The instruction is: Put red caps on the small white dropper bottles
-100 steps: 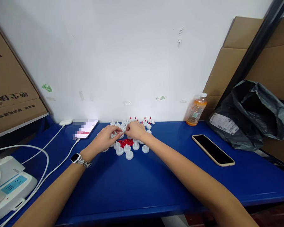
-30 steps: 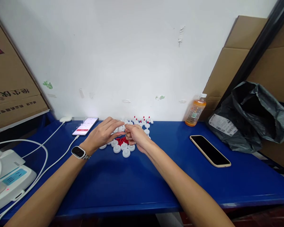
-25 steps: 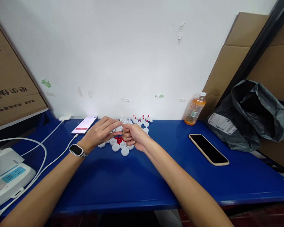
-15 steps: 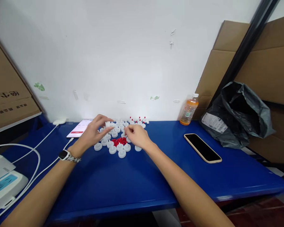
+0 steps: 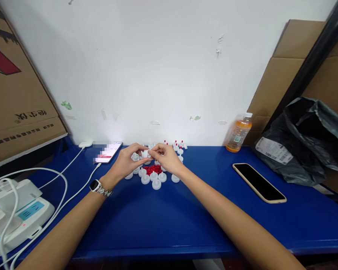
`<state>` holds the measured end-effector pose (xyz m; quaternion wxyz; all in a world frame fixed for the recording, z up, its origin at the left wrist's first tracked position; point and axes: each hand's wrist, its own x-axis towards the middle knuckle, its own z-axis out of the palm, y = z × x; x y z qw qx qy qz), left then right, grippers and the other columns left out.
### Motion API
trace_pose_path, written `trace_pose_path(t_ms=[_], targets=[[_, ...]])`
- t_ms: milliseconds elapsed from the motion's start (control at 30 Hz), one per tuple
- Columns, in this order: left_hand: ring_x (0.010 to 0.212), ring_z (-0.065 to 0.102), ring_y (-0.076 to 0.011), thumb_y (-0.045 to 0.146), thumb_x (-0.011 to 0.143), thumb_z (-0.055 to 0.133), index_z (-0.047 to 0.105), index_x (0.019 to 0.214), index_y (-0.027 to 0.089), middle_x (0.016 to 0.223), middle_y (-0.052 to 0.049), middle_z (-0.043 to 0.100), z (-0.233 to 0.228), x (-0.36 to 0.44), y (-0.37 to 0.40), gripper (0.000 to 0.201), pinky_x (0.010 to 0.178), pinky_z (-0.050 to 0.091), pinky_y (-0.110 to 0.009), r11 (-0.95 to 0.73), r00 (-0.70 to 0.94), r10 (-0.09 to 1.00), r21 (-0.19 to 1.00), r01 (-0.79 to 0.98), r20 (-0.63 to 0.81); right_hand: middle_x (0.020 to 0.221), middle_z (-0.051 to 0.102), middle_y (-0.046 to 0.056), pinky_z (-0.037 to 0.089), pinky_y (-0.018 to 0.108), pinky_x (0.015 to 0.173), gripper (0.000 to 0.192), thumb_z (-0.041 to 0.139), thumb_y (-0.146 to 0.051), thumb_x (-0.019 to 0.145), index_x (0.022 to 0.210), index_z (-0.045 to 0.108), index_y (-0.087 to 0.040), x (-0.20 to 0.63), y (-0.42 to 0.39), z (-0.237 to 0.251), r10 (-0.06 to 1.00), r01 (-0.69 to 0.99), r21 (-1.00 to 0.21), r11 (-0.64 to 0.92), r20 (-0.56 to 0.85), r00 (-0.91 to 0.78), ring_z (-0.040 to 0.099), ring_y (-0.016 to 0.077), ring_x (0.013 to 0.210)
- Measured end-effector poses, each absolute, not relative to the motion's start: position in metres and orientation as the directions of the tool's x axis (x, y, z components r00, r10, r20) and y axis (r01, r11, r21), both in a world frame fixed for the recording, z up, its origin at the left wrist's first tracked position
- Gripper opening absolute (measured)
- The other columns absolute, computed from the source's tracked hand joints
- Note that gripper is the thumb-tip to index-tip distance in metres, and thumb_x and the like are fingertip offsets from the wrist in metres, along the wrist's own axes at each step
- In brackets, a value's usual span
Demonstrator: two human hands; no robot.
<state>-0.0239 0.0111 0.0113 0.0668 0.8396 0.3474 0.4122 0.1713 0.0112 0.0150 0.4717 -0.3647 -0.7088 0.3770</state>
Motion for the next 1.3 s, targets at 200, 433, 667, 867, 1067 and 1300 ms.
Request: trace_pose_path(t_ms=[200, 433, 667, 867, 1067, 1300], targets=[[0.101, 0.059, -0.0247, 0.05, 0.09, 0.06, 0.06, 0.115, 0.024, 0.108, -0.005, 0.065, 0.003, -0.036, 0.019, 0.036, 0.081, 0.046, -0.037, -0.615, 0.414, 0.759, 0.344, 0.71, 0.502, 0.072, 0.069, 0.004, 0.045, 0.026, 0.062, 0.013, 0.064, -0.028, 0.082, 0.08, 0.066, -0.015, 0.168, 0.046, 0.016, 0.882, 0.474, -0.747, 0.467, 0.355, -0.311, 0.062, 0.0145, 0.066], [0.099, 0.055, -0.025, 0.031, 0.099, 0.047, 0.066, 0.101, 0.024, 0.1, -0.004, 0.065, -0.003, -0.033, 0.023, 0.02, 0.085, 0.038, -0.04, -0.578, 0.47, 0.757, 0.129, 0.805, 0.454, 0.084, 0.074, 0.003, 0.039, 0.025, 0.063, 0.011, 0.062, -0.028, 0.083, 0.082, 0.072, -0.021, 0.163, 0.061, 0.011, 0.877, 0.83, -0.286, 0.478, 0.215, -0.431, 0.066, 0.0176, 0.079], [0.099, 0.053, -0.0238, 0.031, 0.099, 0.047, 0.066, 0.099, 0.023, 0.101, -0.004, 0.065, -0.002, -0.024, 0.017, 0.021, 0.086, 0.036, -0.04, -0.608, 0.496, 0.728, 0.112, 0.786, 0.473, 0.085, 0.072, 0.001, 0.038, 0.025, 0.063, 0.026, 0.058, -0.043, 0.088, 0.103, 0.071, -0.025, 0.177, 0.057, 0.012, 0.886, 0.842, -0.292, 0.454, 0.248, -0.392, 0.064, 0.0164, 0.076], [0.097, 0.054, -0.0239, 0.036, 0.099, 0.045, 0.065, 0.097, 0.023, 0.101, -0.004, 0.066, 0.002, -0.016, 0.02, 0.024, 0.084, 0.037, -0.04, -0.659, 0.524, 0.685, 0.123, 0.742, 0.506, 0.097, 0.073, 0.009, 0.044, 0.031, 0.072, 0.031, 0.053, -0.039, 0.09, 0.112, 0.067, -0.022, 0.223, 0.077, 0.006, 0.94, 0.94, -0.317, 0.123, 0.342, -0.007, 0.065, 0.0238, 0.089], [0.093, 0.056, -0.023, 0.035, 0.099, 0.044, 0.064, 0.091, 0.023, 0.095, -0.004, 0.068, 0.008, 0.009, 0.028, 0.025, 0.083, 0.037, -0.04, -0.704, 0.528, 0.634, 0.139, 0.697, 0.564, 0.105, 0.071, 0.019, 0.046, 0.038, 0.08, 0.022, 0.058, -0.025, 0.083, 0.097, 0.073, -0.016, 0.242, 0.103, 0.004, 0.961, 0.98, -0.196, 0.022, 0.274, 0.034, 0.061, 0.0324, 0.107], [0.101, 0.058, -0.0231, 0.035, 0.098, 0.049, 0.059, 0.112, 0.023, 0.111, -0.005, 0.063, 0.011, 0.016, 0.016, 0.021, 0.089, 0.041, -0.04, -0.693, 0.439, 0.643, 0.233, 0.682, 0.628, 0.091, 0.073, 0.006, 0.045, 0.032, 0.074, 0.015, 0.058, -0.031, 0.085, 0.09, 0.068, -0.021, 0.225, 0.063, 0.014, 0.907, 0.776, -0.579, 0.249, 0.421, 0.023, 0.064, 0.0208, 0.085]])
